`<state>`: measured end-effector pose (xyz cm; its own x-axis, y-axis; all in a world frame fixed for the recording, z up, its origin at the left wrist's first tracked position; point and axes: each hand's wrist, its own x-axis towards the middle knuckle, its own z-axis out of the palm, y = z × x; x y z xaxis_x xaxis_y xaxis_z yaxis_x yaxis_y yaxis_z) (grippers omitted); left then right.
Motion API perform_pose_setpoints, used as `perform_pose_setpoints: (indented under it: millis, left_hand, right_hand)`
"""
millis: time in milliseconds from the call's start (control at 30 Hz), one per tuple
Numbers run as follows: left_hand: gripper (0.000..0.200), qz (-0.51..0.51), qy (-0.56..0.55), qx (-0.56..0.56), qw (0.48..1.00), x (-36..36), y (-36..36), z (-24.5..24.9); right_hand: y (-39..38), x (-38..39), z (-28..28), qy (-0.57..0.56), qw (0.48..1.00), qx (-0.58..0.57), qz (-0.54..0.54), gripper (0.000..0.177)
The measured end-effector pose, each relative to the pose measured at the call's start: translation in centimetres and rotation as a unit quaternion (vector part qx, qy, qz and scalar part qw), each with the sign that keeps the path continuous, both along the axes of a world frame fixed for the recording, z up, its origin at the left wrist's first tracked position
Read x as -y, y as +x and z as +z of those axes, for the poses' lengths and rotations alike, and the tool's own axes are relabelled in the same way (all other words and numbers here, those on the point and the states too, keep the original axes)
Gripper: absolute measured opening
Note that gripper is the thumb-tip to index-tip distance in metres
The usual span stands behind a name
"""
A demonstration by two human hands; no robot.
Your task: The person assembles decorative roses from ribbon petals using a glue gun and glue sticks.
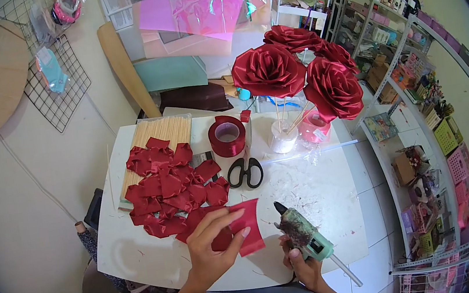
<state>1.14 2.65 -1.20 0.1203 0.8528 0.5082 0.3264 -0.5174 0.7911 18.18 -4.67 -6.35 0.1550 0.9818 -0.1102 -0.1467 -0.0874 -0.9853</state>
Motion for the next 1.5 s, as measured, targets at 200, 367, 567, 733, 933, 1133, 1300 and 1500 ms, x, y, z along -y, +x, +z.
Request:
perform_pose_setpoints:
  millis: [200,367,567,733,933,1133,1300,1500]
  left_hand:
    - [0.043,0.020,-0.013,0.065,0.998,-0.1,-0.3,-0.7]
    - [0.041,0.139,0.116,-0.042,0.983,0.0,-0.3,-1.2]
    - [0.041,0.131,0.137,-0.022,0.982,0.0,0.0,-1.1]
    - [0.041,0.129,0.139,-0.028,0.981,0.0,0.0,-1.0]
    - [0.042,0.123,0.126,-0.019,0.984,0.1,0.1,-1.0]
    - [0.045,0.100,0.060,0.046,0.992,0.3,0.0,-0.8]
    - [0.047,0.076,-0.012,0.153,0.985,0.0,-0.5,-0.5]
    - [0.049,-0.085,-0.142,0.370,0.914,0.6,-1.0,1.3]
  right_hand:
    - [0.3,-0.4,0.5,0.022,0.993,0.092,0.071,0.031]
    - [0.0,-1.0,2.0,0.073,0.975,0.168,0.128,0.038]
    - [-0.3,-1.3,1.9,0.087,0.968,0.190,0.139,0.027]
    - [-0.5,-1.5,2.3,0.125,0.964,0.193,0.133,0.021]
    - [-0.5,-1.4,2.3,0.109,0.961,0.215,0.138,0.021]
    - [-0.5,-1.2,2.5,0.051,0.974,0.181,0.128,0.022]
    - [0.2,-1.4,2.6,0.049,0.962,0.267,-0.036,0.024]
    - [1.8,-2.6,3.3,0.039,0.866,0.488,-0.100,0.037]
